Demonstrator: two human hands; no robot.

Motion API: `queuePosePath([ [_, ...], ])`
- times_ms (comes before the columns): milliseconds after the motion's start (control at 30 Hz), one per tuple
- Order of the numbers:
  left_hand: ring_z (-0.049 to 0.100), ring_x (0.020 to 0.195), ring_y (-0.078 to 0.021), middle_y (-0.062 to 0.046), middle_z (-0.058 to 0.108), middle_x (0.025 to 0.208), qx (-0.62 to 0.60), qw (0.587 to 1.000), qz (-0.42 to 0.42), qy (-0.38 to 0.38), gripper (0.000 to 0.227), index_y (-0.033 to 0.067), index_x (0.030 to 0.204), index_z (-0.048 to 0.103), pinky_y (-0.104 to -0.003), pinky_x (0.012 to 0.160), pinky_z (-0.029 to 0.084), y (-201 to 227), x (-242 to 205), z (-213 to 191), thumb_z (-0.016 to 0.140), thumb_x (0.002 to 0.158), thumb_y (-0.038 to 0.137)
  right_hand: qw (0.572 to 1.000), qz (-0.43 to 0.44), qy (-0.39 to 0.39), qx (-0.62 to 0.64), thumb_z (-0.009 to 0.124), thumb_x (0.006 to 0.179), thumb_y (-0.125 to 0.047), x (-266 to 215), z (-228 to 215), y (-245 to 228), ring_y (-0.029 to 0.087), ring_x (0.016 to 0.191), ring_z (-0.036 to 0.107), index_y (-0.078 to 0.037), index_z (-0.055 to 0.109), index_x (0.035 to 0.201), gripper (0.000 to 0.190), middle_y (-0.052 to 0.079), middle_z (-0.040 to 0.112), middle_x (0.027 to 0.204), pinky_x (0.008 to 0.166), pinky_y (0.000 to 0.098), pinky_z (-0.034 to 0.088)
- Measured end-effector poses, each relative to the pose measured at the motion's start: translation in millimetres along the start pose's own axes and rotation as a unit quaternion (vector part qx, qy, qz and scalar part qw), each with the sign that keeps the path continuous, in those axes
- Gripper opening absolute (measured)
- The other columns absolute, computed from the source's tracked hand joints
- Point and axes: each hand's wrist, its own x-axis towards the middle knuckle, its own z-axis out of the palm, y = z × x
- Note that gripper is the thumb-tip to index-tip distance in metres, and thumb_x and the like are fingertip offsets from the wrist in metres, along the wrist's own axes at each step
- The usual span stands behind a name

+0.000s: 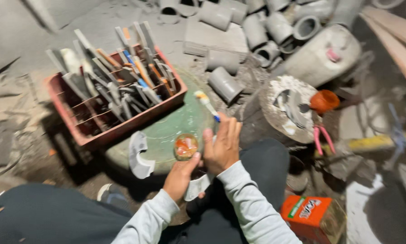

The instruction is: The person sits on the floor and uses a toothbrush to apply orange paint to small curved plastic pieces. They dip the brush into a small container of paint and brush the surface of each piece before placing it into a red crate.

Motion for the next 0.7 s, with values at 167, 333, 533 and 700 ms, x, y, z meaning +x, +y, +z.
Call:
queuePosePath([
  [167, 0.070, 0.060, -0.0268, -0.015, 0.071, 0.081, 0.020, 0.981, -0.109, -0.161, 0.057, -0.0057, 0.102, 0.068, -0.038, 0.040, 0.054, -28, 21, 72, 0.054, 0.102, 0.050, 0.971, 0.113, 0.134, -0.159, 0.056, 0.103, -0.024, 1, -78, 85, 0.049, 0.121, 0.047, 0.004, 0.047, 0.137, 0.044, 0.029, 0.054, 0.130, 0.109, 0.0557, 0.033],
  [333, 0.073, 0.080, -0.0287, -0.014, 0.071, 0.098, -0.143, 0.935, -0.241, -0.216, 0.061, 0.0018, 0.115, 0.068, -0.041, 0.049, 0.058, -42, 24, 95, 0.045, 0.098, 0.056, 0.905, 0.268, 0.290, 0.159, 0.053, 0.100, -0.029, -3, -162, 115, 0.040, 0.112, 0.062, 0.001, 0.033, 0.124, 0.043, 0.020, 0.050, 0.118, 0.105, 0.0499, 0.050],
  [533, 0.064, 0.089, -0.0192, -0.010, 0.069, 0.102, -0.130, 0.986, -0.065, -0.085, 0.066, 0.0015, 0.119, 0.072, -0.031, 0.078, 0.055, -63, 58, 100, 0.042, 0.103, 0.059, 0.967, 0.083, 0.155, -0.183, 0.056, 0.100, -0.027, -41, -91, 36, 0.036, 0.105, 0.045, -0.003, 0.048, 0.138, 0.046, 0.019, 0.048, 0.108, 0.097, 0.0511, 0.033],
  [700, 0.064, 0.093, -0.0209, -0.009, 0.069, 0.102, -0.279, 0.939, -0.025, -0.198, 0.063, 0.0018, 0.117, 0.068, -0.034, 0.083, 0.054, -69, 61, 96, 0.044, 0.117, 0.060, 0.982, 0.080, 0.150, -0.086, 0.049, 0.104, -0.037, -61, -66, -5, 0.032, 0.104, 0.047, -0.006, 0.048, 0.143, 0.050, 0.014, 0.051, 0.109, 0.099, 0.0492, 0.033],
])
